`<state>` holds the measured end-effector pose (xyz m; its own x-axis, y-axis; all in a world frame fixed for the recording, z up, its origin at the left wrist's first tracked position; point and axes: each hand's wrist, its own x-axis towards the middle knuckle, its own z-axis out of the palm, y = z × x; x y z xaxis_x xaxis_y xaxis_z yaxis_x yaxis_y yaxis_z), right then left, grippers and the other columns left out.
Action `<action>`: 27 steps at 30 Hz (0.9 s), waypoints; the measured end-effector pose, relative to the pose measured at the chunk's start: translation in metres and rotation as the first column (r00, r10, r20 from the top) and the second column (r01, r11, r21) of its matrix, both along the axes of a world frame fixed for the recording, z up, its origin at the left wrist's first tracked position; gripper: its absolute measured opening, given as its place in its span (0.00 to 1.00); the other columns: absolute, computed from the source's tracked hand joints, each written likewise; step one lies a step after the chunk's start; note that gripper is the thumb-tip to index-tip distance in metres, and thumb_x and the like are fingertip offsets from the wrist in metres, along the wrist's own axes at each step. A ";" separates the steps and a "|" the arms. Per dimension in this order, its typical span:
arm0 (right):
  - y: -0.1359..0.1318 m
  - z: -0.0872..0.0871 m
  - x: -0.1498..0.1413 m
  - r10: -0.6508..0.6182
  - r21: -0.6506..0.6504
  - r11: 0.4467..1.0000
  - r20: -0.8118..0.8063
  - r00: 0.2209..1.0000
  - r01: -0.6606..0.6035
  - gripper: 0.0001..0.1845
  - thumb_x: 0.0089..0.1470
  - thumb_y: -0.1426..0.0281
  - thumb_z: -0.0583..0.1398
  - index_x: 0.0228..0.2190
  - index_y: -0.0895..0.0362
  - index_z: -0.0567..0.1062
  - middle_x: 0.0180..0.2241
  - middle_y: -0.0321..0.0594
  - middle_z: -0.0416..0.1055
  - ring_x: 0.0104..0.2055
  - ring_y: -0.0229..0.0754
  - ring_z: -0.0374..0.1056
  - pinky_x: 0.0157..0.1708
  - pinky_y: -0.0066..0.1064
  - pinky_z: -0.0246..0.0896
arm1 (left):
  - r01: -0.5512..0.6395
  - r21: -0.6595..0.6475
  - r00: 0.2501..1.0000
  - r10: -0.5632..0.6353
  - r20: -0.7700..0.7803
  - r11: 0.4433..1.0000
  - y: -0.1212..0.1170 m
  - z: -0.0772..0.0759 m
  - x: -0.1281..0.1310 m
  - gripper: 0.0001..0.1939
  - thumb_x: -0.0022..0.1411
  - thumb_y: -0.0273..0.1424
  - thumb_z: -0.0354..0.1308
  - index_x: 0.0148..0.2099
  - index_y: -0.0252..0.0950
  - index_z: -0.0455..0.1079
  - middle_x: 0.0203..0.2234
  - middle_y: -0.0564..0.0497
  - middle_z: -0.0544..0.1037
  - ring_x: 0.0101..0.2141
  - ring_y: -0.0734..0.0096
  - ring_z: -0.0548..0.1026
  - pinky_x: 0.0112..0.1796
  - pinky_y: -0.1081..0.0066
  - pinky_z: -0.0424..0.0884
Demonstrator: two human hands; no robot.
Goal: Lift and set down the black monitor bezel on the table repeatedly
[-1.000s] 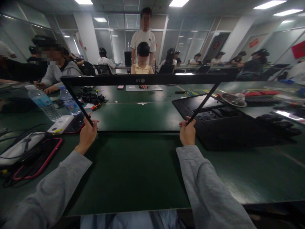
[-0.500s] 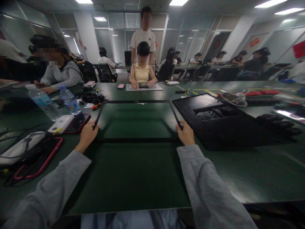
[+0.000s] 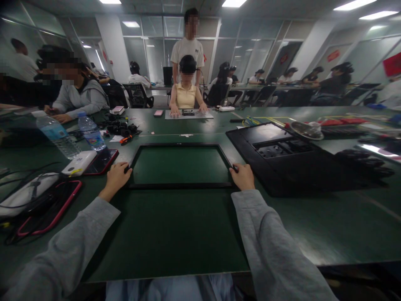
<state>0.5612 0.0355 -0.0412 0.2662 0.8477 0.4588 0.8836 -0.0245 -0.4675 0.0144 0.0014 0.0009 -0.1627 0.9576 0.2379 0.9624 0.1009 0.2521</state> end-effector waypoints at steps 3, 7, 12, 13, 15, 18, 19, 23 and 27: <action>0.001 0.001 0.000 -0.011 -0.024 1.000 -0.004 1.000 0.011 0.19 0.50 0.62 0.61 0.40 0.59 0.81 0.30 0.45 0.67 0.39 0.52 0.67 0.47 0.47 0.67 | 0.000 -0.005 1.000 0.000 0.000 1.000 0.000 -0.001 0.000 0.22 0.69 0.38 0.49 0.59 0.36 0.72 0.62 0.37 0.70 0.60 0.41 0.65 0.53 0.43 0.68; 0.000 0.003 -0.003 0.043 -0.040 0.998 0.001 0.999 -0.043 0.25 0.49 0.65 0.61 0.47 0.61 0.80 0.32 0.46 0.68 0.42 0.53 0.68 0.50 0.46 0.66 | 0.008 0.028 1.000 -0.009 0.017 1.000 0.000 0.000 0.001 0.25 0.70 0.39 0.49 0.63 0.36 0.69 0.63 0.36 0.68 0.61 0.41 0.63 0.54 0.43 0.68; -0.002 0.007 -0.006 0.208 -0.021 0.978 -0.008 0.978 -0.208 0.33 0.44 0.74 0.58 0.54 0.58 0.76 0.39 0.46 0.71 0.45 0.49 0.69 0.52 0.44 0.66 | 0.147 0.050 0.986 -0.151 0.068 0.988 -0.005 0.008 0.011 0.26 0.70 0.45 0.50 0.65 0.41 0.67 0.64 0.38 0.66 0.63 0.46 0.61 0.54 0.43 0.68; -0.002 0.008 -0.006 0.226 -0.012 0.974 -0.028 0.974 -0.227 0.33 0.43 0.75 0.57 0.54 0.58 0.77 0.40 0.46 0.72 0.45 0.48 0.69 0.51 0.43 0.67 | 0.187 0.037 0.979 -0.189 0.075 0.982 -0.007 0.010 0.013 0.26 0.70 0.45 0.50 0.64 0.43 0.68 0.64 0.40 0.67 0.63 0.46 0.61 0.54 0.43 0.68; -0.003 0.009 -0.006 0.232 0.017 0.973 -0.084 0.969 -0.231 0.31 0.43 0.76 0.57 0.52 0.57 0.77 0.42 0.46 0.74 0.44 0.46 0.71 0.51 0.44 0.68 | 0.254 0.010 0.964 -0.254 0.084 0.967 -0.010 0.014 0.017 0.24 0.71 0.46 0.49 0.62 0.46 0.71 0.62 0.42 0.70 0.63 0.48 0.61 0.54 0.42 0.67; -0.003 0.010 -0.004 0.204 0.063 0.979 -0.205 0.957 -0.195 0.27 0.44 0.75 0.58 0.48 0.56 0.78 0.42 0.44 0.77 0.42 0.46 0.74 0.50 0.45 0.70 | 0.325 -0.035 0.942 -0.320 0.105 0.945 -0.015 0.020 0.023 0.23 0.70 0.50 0.48 0.59 0.49 0.73 0.60 0.44 0.72 0.63 0.48 0.62 0.55 0.40 0.65; -0.003 0.011 -0.003 0.194 0.075 0.981 -0.243 0.950 -0.181 0.26 0.43 0.74 0.59 0.47 0.57 0.78 0.41 0.44 0.77 0.42 0.46 0.74 0.50 0.46 0.71 | 0.347 -0.051 0.933 -0.339 0.118 0.937 -0.016 0.021 0.024 0.24 0.70 0.51 0.48 0.59 0.50 0.73 0.60 0.45 0.72 0.63 0.48 0.62 0.55 0.40 0.65; -0.005 0.016 0.000 0.146 0.125 0.986 -0.311 0.939 -0.111 0.22 0.43 0.73 0.61 0.44 0.57 0.78 0.39 0.45 0.79 0.44 0.49 0.77 0.51 0.46 0.72 | 0.452 -0.133 0.889 -0.434 0.144 0.882 -0.022 0.024 0.031 0.30 0.64 0.58 0.52 0.60 0.52 0.72 0.62 0.45 0.70 0.64 0.46 0.61 0.56 0.36 0.61; -0.008 0.023 0.001 0.073 0.161 0.987 -0.308 0.949 -0.024 0.20 0.42 0.72 0.62 0.41 0.56 0.80 0.39 0.45 0.80 0.44 0.50 0.77 0.52 0.47 0.71 | 0.520 -0.187 0.854 -0.504 0.131 0.833 -0.025 0.024 0.035 0.33 0.58 0.61 0.56 0.60 0.51 0.72 0.65 0.44 0.66 0.65 0.43 0.59 0.59 0.34 0.57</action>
